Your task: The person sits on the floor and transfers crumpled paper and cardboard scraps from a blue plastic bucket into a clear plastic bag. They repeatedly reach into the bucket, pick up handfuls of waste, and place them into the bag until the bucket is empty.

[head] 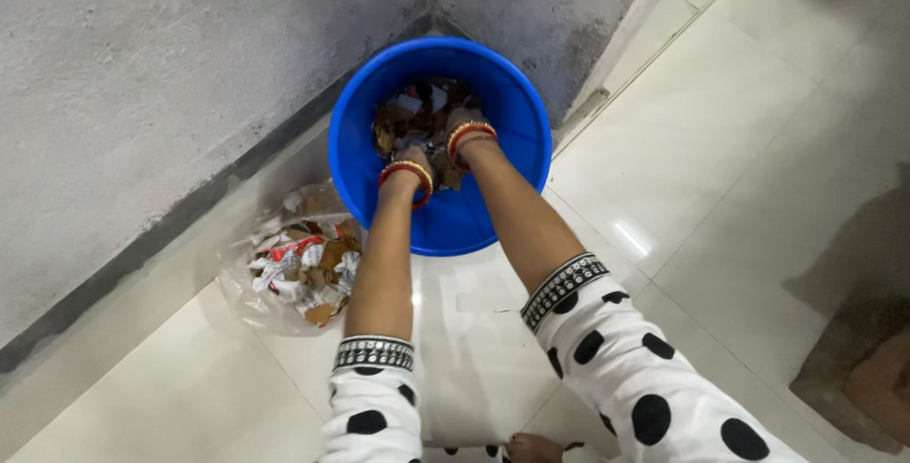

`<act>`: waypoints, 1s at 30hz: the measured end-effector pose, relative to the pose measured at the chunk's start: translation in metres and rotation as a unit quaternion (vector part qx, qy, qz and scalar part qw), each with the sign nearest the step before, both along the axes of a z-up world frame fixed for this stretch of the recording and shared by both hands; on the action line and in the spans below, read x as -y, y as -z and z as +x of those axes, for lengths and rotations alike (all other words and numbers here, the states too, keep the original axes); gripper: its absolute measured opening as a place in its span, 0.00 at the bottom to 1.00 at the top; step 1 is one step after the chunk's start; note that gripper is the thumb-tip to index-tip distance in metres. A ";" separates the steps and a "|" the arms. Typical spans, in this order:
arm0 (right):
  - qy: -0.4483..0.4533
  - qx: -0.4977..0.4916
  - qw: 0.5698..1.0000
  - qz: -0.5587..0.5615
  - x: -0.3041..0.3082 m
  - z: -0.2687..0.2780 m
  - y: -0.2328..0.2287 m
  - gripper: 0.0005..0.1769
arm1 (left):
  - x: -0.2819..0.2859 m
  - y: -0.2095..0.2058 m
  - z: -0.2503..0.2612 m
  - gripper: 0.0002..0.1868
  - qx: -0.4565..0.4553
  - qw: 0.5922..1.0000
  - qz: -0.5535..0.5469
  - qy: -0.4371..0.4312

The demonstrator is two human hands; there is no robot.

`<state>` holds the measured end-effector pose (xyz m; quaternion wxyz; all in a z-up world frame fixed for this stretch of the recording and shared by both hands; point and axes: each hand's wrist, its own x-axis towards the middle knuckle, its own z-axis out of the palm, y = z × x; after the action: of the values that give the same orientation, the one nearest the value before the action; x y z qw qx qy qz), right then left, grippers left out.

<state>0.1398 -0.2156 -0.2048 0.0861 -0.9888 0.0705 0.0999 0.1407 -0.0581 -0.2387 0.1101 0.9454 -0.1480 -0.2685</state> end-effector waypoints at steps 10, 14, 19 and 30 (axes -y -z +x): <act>0.065 0.031 0.997 -0.021 -0.026 0.007 0.005 0.27 | 0.029 0.044 0.002 0.19 0.072 0.995 -0.016 -0.072; 0.017 0.083 0.990 -0.114 -0.024 0.006 -0.001 0.29 | 0.025 0.033 0.005 0.17 0.070 0.993 -0.032 -0.095; -0.034 0.012 0.998 0.057 -0.006 0.010 -0.002 0.18 | 0.008 0.009 0.004 0.15 0.057 0.988 -0.059 -0.128; -0.028 -0.002 0.986 0.164 -0.003 -0.064 -0.106 0.14 | 0.008 -0.097 -0.027 0.13 0.121 0.966 -0.158 -0.166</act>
<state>0.0755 -0.2124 -0.0992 0.2437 -0.9628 0.0254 0.1140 0.1133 -0.0662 -0.1415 0.2827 0.9527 -0.0417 -0.1033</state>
